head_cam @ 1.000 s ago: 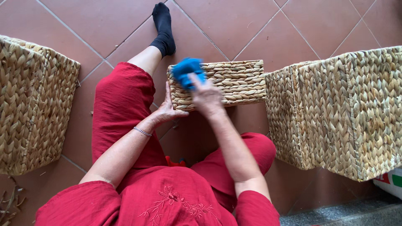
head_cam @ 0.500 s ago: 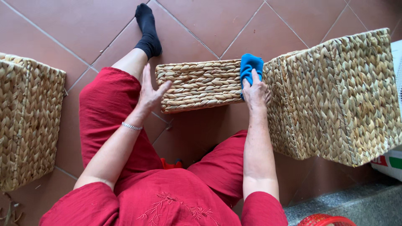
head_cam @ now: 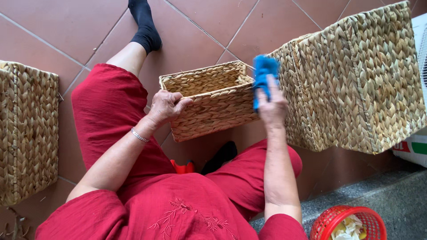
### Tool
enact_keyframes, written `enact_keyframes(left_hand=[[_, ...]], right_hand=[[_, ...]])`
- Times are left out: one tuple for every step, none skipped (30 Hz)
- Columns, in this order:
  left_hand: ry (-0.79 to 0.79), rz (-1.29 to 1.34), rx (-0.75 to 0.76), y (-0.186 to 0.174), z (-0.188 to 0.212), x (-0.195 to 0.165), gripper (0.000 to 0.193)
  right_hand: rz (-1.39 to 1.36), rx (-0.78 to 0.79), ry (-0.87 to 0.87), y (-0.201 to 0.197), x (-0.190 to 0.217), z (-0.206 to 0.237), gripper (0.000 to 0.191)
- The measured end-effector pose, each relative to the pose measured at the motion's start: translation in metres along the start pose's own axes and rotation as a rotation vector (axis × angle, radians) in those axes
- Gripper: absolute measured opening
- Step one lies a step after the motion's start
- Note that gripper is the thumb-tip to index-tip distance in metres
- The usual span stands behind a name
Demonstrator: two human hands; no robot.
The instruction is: The person sits on the floor and wipes the exterior and interior surfaces of a woven basket using a blue cloth. They rotate the basket to clean all sides and the inside, then place it aside and repeat the process with a second basket.
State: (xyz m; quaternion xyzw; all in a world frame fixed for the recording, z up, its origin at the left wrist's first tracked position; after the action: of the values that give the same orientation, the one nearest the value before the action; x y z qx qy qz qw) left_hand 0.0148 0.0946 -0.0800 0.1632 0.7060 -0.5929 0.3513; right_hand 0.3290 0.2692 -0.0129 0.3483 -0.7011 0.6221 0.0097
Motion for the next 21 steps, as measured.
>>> enact_keyframes(left_hand=[[0.033, 0.005, -0.024, 0.005, 0.006, 0.000, 0.039], [0.066, 0.008, -0.050, 0.008, 0.012, 0.000, 0.036], [0.090, 0.015, -0.060, 0.010, 0.016, 0.001, 0.034], [0.111, 0.022, -0.069, 0.011, 0.020, 0.002, 0.033], [0.129, 0.031, -0.068, 0.012, 0.025, 0.002, 0.031], [0.144, 0.012, -0.030, 0.013, 0.030, 0.003, 0.030], [0.164, -0.006, 0.003, 0.013, 0.034, 0.004, 0.028], [0.184, -0.027, 0.030, 0.013, 0.036, 0.004, 0.027], [0.196, -0.024, 0.010, 0.014, 0.039, 0.003, 0.027], [0.206, -0.020, -0.004, 0.015, 0.042, 0.002, 0.026], [0.215, -0.013, -0.016, 0.017, 0.044, 0.000, 0.025], [0.200, -0.006, -0.026, 0.018, 0.044, -0.001, 0.027], [0.187, 0.003, -0.043, 0.019, 0.043, -0.002, 0.029], [0.171, 0.012, -0.059, 0.020, 0.042, -0.004, 0.032], [0.176, 0.021, -0.046, 0.019, 0.042, -0.005, 0.032], [0.181, 0.029, -0.032, 0.018, 0.042, -0.006, 0.032], [0.185, 0.035, -0.019, 0.018, 0.042, -0.008, 0.032], [0.189, 0.009, -0.011, 0.017, 0.045, -0.010, 0.034], [0.196, -0.018, -0.006, 0.016, 0.048, -0.014, 0.035], [0.203, -0.046, -0.002, 0.017, 0.052, -0.017, 0.037], [0.204, -0.012, 0.034, 0.018, 0.056, -0.019, 0.036]], right_hand=[[0.034, 0.125, 0.032, 0.011, 0.014, 0.004, 0.057], [0.085, 0.113, -0.039, 0.020, 0.032, 0.011, 0.057], [0.133, 0.098, -0.113, 0.031, 0.052, 0.021, 0.057], [0.126, 0.129, -0.177, 0.041, 0.071, 0.032, 0.058], [0.121, 0.166, -0.233, 0.049, 0.090, 0.046, 0.059], [0.078, 0.171, -0.306, 0.057, 0.110, 0.061, 0.060], [0.038, 0.171, -0.382, 0.061, 0.123, 0.071, 0.061], [0.015, 0.172, -0.414, 0.063, 0.131, 0.078, 0.060], [-0.010, 0.174, -0.447, 0.063, 0.136, 0.084, 0.059], [-0.038, 0.179, -0.473, 0.059, 0.135, 0.085, 0.059], [-0.004, 0.165, -0.453, 0.052, 0.128, 0.083, 0.058], [0.034, 0.149, -0.440, 0.043, 0.114, 0.077, 0.057], [0.075, 0.131, -0.432, 0.033, 0.096, 0.068, 0.057], [0.198, 0.159, -0.319, 0.023, 0.075, 0.058, 0.053], [0.318, 0.189, -0.203, 0.012, 0.051, 0.049, 0.050], [0.308, 0.210, -0.015, 0.001, 0.023, 0.040, 0.056], [0.326, 0.176, 0.070, -0.010, -0.003, 0.032, 0.057], [0.344, 0.141, 0.154, -0.016, -0.026, 0.028, 0.058], [0.222, 0.092, 0.261, -0.019, -0.046, 0.028, 0.056], [0.097, 0.042, 0.364, -0.018, -0.061, 0.028, 0.054], [-0.059, -0.021, 0.349, -0.015, -0.071, 0.029, 0.052]])
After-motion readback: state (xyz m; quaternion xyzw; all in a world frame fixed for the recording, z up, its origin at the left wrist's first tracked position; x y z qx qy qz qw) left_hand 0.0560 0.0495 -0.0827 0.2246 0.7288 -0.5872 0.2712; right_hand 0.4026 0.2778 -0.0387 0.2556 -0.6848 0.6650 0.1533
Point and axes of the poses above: each hand's wrist, its own z-axis away from the middle knuckle, its own y-axis out of the palm, x = y × z, the point moved 1 cm from there along -z, towards the middle knuckle, and after that the axes turned 5 degrees about -y, right-handed, at the moved point
